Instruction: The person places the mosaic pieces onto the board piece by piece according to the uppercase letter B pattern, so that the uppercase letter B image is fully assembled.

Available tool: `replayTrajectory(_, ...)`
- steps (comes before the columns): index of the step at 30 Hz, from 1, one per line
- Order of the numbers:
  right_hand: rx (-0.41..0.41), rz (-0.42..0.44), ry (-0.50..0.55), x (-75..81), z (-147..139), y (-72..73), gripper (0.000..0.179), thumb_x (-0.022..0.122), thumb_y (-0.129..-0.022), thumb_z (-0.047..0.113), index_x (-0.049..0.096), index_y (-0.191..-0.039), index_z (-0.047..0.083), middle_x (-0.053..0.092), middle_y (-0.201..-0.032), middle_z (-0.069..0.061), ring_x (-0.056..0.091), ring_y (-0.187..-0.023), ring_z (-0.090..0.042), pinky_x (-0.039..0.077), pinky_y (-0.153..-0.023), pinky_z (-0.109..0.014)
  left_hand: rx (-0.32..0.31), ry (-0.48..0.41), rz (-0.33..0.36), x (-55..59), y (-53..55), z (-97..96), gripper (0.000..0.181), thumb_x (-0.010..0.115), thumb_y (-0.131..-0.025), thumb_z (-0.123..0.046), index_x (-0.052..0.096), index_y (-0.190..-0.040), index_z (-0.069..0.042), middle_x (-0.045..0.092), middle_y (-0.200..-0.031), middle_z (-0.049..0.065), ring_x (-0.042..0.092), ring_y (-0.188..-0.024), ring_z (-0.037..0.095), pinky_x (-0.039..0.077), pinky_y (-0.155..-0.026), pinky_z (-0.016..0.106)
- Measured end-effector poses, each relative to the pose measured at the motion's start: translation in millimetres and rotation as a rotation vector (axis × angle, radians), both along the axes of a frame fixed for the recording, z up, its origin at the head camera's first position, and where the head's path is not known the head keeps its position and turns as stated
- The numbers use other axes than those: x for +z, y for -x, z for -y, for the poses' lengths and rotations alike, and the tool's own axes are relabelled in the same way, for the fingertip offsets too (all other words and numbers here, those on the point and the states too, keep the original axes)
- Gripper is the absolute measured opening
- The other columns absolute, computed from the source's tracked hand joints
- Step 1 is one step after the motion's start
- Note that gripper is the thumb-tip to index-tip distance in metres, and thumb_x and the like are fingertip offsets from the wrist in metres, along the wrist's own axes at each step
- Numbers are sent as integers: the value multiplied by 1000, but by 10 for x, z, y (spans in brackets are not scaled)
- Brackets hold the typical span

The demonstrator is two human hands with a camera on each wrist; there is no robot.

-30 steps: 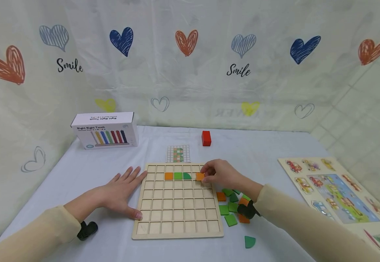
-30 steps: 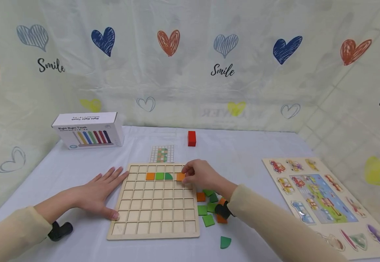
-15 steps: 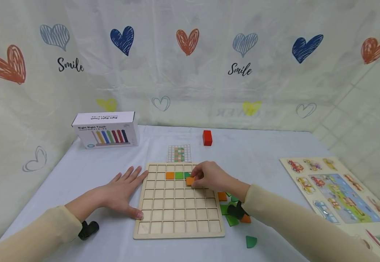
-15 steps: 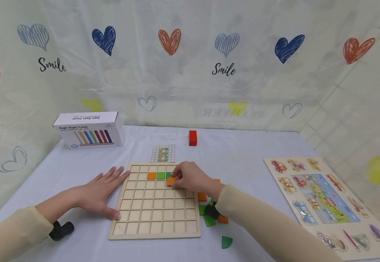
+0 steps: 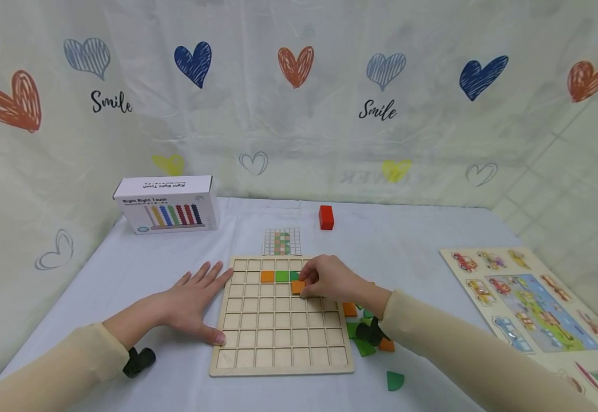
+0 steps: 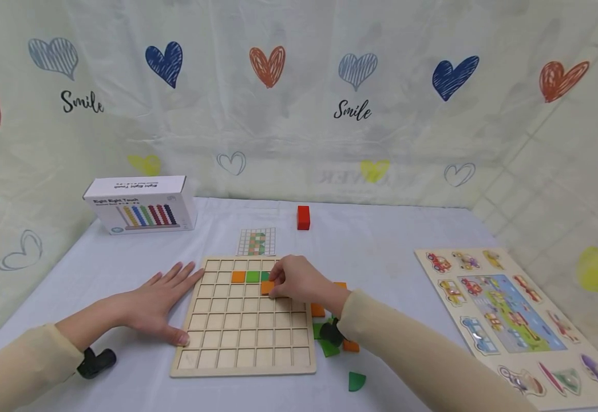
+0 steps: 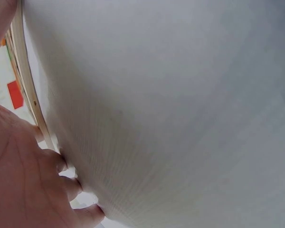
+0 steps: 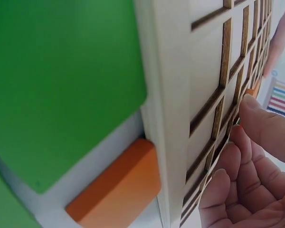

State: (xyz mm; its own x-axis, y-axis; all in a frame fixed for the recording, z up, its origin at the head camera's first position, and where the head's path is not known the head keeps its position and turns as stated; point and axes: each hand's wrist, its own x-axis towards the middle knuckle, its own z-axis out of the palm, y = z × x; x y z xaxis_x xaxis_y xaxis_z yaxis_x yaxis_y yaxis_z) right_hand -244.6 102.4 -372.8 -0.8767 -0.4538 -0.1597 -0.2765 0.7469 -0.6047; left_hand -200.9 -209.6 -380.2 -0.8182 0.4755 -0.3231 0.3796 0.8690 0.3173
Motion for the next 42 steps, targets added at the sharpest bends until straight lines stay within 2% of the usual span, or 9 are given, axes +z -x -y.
replayTrajectory(14, 3, 26, 3, 4, 22, -28, 21, 86, -82, 11, 72, -96, 6, 67, -79, 2, 59, -74, -10, 52, -73, -23, 0, 3, -1, -12, 6, 0, 133, 78, -69, -75, 13, -165, -9, 4, -171, 25, 1, -156, 52, 7, -118, 78)
replayTrajectory(21, -15, -12, -27, 2, 52, -37, 9, 81, -89, 13, 74, -92, 9, 70, -81, 3, 59, -75, -10, 52, -72, -24, 2, 0, -1, -19, 23, 5, 133, 78, -68, -75, 13, -165, -9, 5, -171, 25, 1, -156, 52, 7, -118, 78)
replayTrajectory(33, -56, -28, -24, 8, 84, -62, 10, 82, -87, 12, 73, -88, 10, 69, -80, 3, 59, -74, -10, 52, -72, -24, 7, 3, 0, -34, 29, 9, 134, 77, -68, -77, 12, -165, -10, 4, -171, 24, 1, -157, 51, 6, -118, 77)
replayTrajectory(42, 13, -11, -33, 80, -49, -42, 5, 74, -94, 10, 78, -97, 12, 74, -92, 4, 61, -82, -9, 54, -77, -25, 1, 2, 1, -5, 2, 4, 133, 78, -69, -75, 13, -165, -9, 4, -171, 26, 1, -156, 53, 7, -117, 79)
